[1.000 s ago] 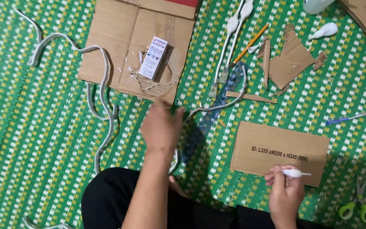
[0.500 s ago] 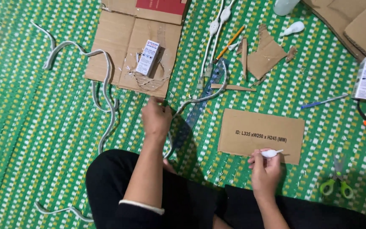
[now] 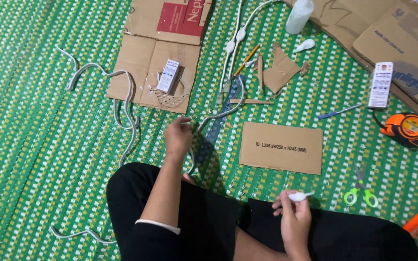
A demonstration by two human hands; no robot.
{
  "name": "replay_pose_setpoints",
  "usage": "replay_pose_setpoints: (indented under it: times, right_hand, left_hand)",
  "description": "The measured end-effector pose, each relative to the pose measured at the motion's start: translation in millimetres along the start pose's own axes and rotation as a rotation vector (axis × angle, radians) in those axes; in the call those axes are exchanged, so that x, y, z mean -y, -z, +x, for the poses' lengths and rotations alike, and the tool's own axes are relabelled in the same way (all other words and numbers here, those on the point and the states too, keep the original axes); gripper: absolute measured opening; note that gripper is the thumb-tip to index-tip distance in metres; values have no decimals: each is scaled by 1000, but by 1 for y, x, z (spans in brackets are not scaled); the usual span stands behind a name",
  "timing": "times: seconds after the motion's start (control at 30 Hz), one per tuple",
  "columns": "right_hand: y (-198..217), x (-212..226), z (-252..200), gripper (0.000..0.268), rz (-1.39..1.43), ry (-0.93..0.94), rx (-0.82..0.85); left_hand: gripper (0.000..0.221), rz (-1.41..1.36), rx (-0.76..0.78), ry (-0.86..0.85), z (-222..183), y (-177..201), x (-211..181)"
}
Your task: Assembling a cardboard structure by marking it with a pen and gluing small plastic components.
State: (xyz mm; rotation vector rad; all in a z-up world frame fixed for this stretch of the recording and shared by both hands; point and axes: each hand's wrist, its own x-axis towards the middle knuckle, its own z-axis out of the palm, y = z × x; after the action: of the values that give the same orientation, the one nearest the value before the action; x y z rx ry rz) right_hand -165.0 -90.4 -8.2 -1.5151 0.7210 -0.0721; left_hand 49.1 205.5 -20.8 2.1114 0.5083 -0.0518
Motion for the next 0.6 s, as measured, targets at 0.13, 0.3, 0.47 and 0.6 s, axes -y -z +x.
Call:
replay_pose_setpoints:
  times: [0.13,0.3,0.47,0.6]
  right_hand:
    - [13,-16,-17,21,98,-33,41]
    - [2,-8,-24,23,-49,-9,102]
    - [-11,-12,-23,19,-178,66,149]
    - [-14,-4,-24,18,-251,74,150]
  left_hand:
    - [30,-421,157,188,-20,12,-9]
    - [47,-693,349,219,-83,22,-35]
    - [15,-1190,681,261,-144,28,-43]
    - [20,-1233,737,282,-190,41,-62]
